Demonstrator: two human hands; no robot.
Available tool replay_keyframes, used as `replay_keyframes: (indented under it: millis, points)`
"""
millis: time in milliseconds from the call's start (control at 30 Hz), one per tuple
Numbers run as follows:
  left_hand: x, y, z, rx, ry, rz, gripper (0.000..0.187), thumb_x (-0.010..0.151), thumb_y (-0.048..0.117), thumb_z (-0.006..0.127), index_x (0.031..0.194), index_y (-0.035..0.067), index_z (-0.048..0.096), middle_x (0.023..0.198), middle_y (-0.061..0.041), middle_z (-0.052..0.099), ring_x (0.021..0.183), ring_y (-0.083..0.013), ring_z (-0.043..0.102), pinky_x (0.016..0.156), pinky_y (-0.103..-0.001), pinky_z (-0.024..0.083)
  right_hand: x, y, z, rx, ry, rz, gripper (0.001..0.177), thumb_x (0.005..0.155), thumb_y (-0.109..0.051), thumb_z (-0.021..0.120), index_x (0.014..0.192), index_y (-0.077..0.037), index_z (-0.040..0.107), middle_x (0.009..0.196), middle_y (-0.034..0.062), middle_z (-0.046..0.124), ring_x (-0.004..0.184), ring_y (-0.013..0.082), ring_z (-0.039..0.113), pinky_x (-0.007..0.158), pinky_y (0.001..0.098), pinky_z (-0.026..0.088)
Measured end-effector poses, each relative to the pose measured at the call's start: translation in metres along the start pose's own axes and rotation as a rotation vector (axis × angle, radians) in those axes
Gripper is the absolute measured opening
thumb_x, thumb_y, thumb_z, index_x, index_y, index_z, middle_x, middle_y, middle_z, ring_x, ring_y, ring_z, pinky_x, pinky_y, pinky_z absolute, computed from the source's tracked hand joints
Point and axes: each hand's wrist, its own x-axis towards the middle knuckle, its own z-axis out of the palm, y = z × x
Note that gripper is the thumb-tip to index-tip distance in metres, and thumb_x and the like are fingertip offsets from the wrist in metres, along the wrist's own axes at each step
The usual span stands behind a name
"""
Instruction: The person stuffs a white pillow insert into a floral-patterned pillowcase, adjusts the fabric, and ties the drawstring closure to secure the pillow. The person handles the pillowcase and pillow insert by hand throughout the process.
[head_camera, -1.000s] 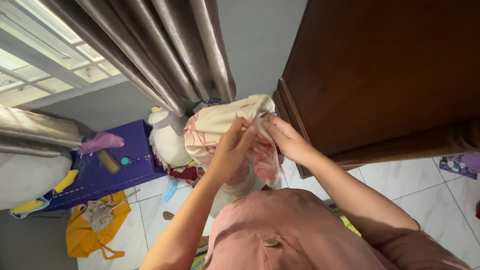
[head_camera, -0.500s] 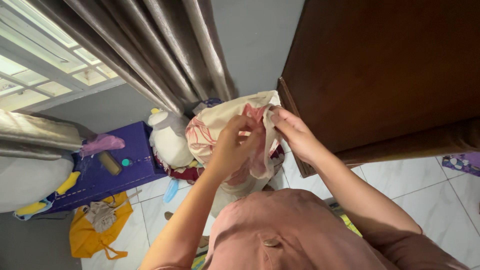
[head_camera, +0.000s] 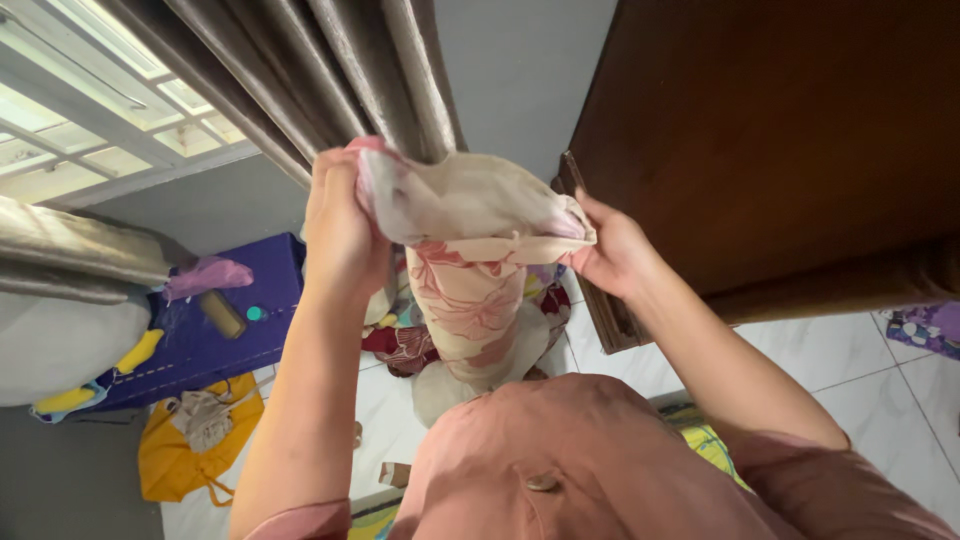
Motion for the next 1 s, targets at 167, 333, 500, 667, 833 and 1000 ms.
replay_keyframes:
  millis: [167, 333, 500, 667, 833, 1000]
  points:
    - [-0.007, 0.007, 0.014, -0.112, -0.097, -0.158, 0.018, 0.106, 0.019, 0.053, 0.116, 0.006, 0.059, 0.109, -0.011, 0.068, 0.099, -0.0228, 0.07, 0.088, -0.039, 0.061, 0.016, -0.009, 0.021, -1.072, 0.032, -0.013, 0.052, 0.099, -0.037, 0.07, 0.14, -0.009, 0.054, 0.107, 0.0184, 0.075, 0.07, 0.0205, 0.066, 0.053, 0.0383, 0.05]
    - [-0.034, 0.005, 0.01, 0.468, -0.243, -0.246, 0.058, 0.087, 0.02, 0.078, 0.136, 0.014, 0.048, 0.12, -0.009, 0.068, 0.106, -0.0254, 0.071, 0.084, -0.045, 0.061, 0.041, -0.003, 0.006, -1.652, -0.111, 0.121, 0.041, 0.103, -0.037, 0.066, 0.12, -0.004, 0.081, 0.086, 0.016, 0.076, 0.052, 0.0155, 0.061, 0.047, 0.0316, 0.049]
    - [-0.052, -0.014, -0.03, 1.453, -0.329, -0.221, 0.077, 0.081, 0.044, 0.087, 0.143, 0.01, 0.057, 0.124, -0.021, 0.072, 0.113, -0.0358, 0.071, 0.093, -0.045, 0.055, 0.069, 0.002, -0.017, -1.336, -0.012, -0.044, 0.039, 0.112, -0.034, 0.053, 0.13, -0.002, 0.066, 0.105, 0.0125, 0.075, 0.074, 0.0216, 0.066, 0.067, 0.0359, 0.057]
    - [-0.05, -0.078, -0.084, 1.381, -0.245, -0.384, 0.047, 0.105, 0.046, 0.063, 0.123, 0.005, 0.074, 0.106, -0.02, 0.077, 0.106, -0.0364, 0.076, 0.092, -0.042, 0.055, 0.079, 0.018, -0.021, -0.139, -0.084, 0.098, 0.038, 0.107, -0.029, 0.057, 0.125, 0.002, 0.068, 0.121, 0.0146, 0.075, 0.109, 0.0249, 0.074, 0.101, 0.0436, 0.061]
    - [-0.046, -0.118, -0.111, 0.619, -0.117, -0.52, 0.039, 0.103, 0.024, 0.054, 0.134, 0.004, 0.067, 0.117, -0.018, 0.075, 0.11, -0.0379, 0.071, 0.083, -0.04, 0.056, 0.082, 0.021, -0.022, 0.149, -0.266, 0.26, 0.036, 0.11, -0.037, 0.063, 0.115, -0.001, 0.067, 0.106, 0.0152, 0.075, 0.093, 0.0274, 0.075, 0.091, 0.0456, 0.063]
    - [-0.035, -0.1, -0.115, -0.13, 0.204, -0.607, 0.039, 0.103, 0.02, 0.043, 0.136, 0.013, 0.061, 0.132, -0.01, 0.072, 0.12, -0.0293, 0.07, 0.1, -0.051, 0.06, 0.06, 0.002, -0.018, -0.04, -0.64, 0.39, 0.031, 0.115, -0.024, 0.062, 0.125, 0.004, 0.072, 0.098, 0.0137, 0.074, 0.08, 0.0247, 0.07, 0.071, 0.0403, 0.058]
